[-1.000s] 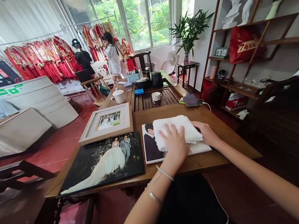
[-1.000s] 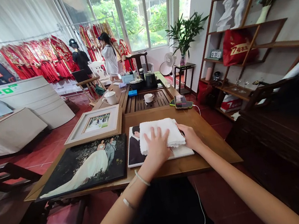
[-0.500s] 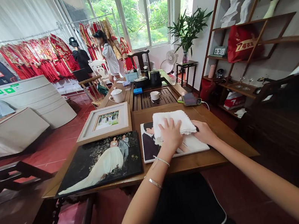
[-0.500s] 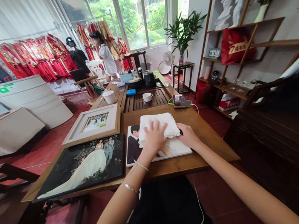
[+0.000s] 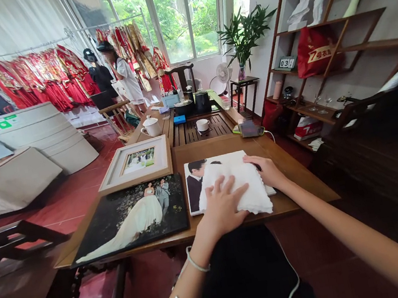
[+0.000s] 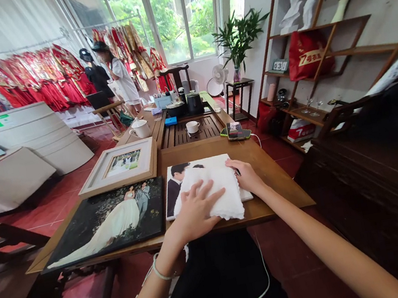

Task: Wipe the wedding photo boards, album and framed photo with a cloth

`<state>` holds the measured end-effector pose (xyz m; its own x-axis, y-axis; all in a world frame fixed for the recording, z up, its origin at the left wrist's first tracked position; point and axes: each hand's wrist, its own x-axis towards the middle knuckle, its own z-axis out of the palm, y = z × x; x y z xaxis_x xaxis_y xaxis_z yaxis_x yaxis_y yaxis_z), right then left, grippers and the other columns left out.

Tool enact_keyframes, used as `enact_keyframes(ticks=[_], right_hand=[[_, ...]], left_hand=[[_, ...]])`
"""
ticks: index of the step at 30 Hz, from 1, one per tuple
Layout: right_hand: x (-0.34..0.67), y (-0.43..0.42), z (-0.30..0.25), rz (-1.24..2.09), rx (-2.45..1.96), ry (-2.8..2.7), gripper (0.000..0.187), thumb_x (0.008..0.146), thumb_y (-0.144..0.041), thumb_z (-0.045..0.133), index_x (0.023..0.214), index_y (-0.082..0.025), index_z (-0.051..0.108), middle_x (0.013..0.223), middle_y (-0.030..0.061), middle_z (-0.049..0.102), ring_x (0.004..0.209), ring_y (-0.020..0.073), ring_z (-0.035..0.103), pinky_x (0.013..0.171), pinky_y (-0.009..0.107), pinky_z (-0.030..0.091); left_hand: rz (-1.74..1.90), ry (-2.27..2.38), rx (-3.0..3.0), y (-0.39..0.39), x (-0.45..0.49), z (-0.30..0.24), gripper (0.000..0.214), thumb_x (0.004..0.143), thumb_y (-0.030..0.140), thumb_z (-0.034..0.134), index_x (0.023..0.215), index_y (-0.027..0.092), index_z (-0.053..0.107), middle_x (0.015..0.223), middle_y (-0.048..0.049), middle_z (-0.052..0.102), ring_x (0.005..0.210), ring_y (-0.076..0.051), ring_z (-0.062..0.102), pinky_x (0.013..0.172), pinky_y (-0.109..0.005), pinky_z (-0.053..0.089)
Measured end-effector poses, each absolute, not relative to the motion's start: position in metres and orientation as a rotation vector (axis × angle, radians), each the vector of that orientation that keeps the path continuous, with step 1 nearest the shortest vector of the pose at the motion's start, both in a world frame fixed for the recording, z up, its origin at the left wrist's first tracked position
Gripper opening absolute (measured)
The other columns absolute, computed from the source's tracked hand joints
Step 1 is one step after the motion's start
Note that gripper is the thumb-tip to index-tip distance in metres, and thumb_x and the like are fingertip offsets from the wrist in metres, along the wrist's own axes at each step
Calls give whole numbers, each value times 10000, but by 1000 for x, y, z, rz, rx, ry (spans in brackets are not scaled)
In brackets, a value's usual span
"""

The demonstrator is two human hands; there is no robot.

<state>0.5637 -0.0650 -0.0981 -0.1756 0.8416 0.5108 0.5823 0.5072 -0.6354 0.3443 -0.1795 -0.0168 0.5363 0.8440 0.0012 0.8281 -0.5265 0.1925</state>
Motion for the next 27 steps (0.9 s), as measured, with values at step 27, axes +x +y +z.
enact_keyframes(ticks=[27], right_hand=[[563, -66, -93, 246, -1259, -1914, 206, 674, -95, 457, 761, -198, 613, 792, 60, 682, 758, 215, 610, 663, 281, 452]], left_hand=[[154, 1537, 2696, -58, 380, -30, 580, 855, 210, 505, 1397, 393, 406, 1528, 35, 377, 1446, -258, 208, 1135, -636, 111]])
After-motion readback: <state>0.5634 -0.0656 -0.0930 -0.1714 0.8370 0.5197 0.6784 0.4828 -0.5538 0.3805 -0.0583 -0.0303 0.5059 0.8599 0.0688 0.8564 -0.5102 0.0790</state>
